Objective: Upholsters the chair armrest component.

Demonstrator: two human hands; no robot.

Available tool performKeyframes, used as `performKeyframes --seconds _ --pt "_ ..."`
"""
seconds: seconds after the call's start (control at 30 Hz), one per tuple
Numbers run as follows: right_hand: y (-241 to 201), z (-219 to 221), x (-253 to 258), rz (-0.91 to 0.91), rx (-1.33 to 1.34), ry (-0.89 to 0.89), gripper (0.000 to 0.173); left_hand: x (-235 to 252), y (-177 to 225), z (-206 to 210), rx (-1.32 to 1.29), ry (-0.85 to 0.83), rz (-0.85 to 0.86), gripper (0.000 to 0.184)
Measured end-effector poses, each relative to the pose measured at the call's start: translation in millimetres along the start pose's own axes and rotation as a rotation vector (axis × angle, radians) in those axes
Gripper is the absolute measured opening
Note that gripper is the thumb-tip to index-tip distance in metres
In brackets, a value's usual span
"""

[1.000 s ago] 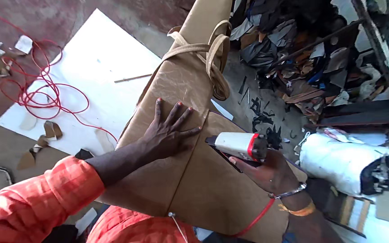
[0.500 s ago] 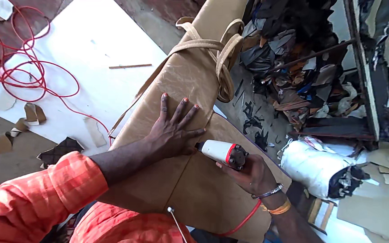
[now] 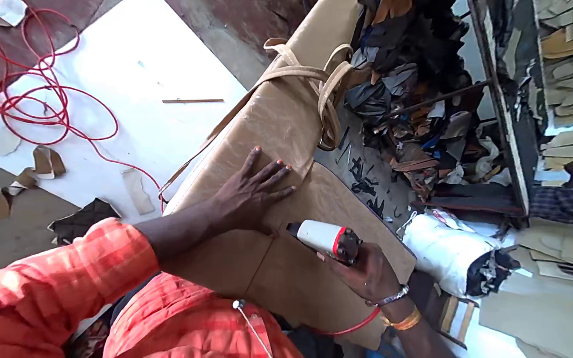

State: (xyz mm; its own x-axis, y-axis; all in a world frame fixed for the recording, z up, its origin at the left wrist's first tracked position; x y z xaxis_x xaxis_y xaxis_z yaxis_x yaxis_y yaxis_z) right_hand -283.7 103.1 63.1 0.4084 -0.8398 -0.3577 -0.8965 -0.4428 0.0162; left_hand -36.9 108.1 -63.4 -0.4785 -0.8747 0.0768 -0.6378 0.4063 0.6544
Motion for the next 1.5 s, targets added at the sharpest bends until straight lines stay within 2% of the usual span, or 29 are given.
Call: performKeyframes --seconds 0.13,0.27,0.53,0.67,0.8,0.9,1.0,1.1,1.37,1.5 --pt "-20 5 -23 -0.051 0.077 0.050 0.043 -42 25 17 0.032 0.011 -0.079 0.092" --pt "-34 13 -29 -0.065 0.046 0.036 0.041 -39 35 24 0.019 -0.012 -0.157 0.091" --pt "-43 22 -33 -0.066 -0.018 0.043 0.040 -35 34 24 0.036 -0.036 -0.172 0.094" --pt "-41 23 -28 -0.027 -0.026 -0.053 0.037 -33 31 24 0.039 -0.053 -0.172 0.094" --pt "-43 23 -36 0.024 -0.002 -0.076 0.046 -44 31 24 0.000 0.007 -0.071 0.106" --pt "-49 25 -60 -0.018 0.044 -0.022 0.045 -75 47 30 -0.035 -0.007 -0.065 0.119" --pt "-61 31 -84 -0.066 0.066 -0.001 0.044 -96 61 41 -0.023 -0.035 -0.106 0.116" --pt "-73 37 -95 -0.090 0.056 -0.009 0.040 -94 62 44 -0.025 -0.065 -0.135 0.117" --pt "-80 46 -99 -0.080 0.020 0.018 0.039 -92 62 46 0.013 -0.049 -0.123 0.121" --pt "-79 48 -92 -0.041 0.043 -0.069 0.036 -92 60 46 0.024 -0.059 -0.134 0.120"
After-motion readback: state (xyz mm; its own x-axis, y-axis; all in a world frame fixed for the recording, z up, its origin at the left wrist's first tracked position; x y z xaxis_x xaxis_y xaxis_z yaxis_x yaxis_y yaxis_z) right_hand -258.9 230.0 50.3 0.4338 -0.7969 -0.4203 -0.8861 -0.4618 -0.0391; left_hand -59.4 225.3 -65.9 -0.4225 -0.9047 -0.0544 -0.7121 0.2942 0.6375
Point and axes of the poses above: each hand's wrist, its own x-axis towards the middle knuckle, its own z-axis out of the palm, y = z × x, the point moved 5 cm from there along x, towards the middle knuckle, and after that the axes turned 14 degrees about -x, right-handed, at the moved point
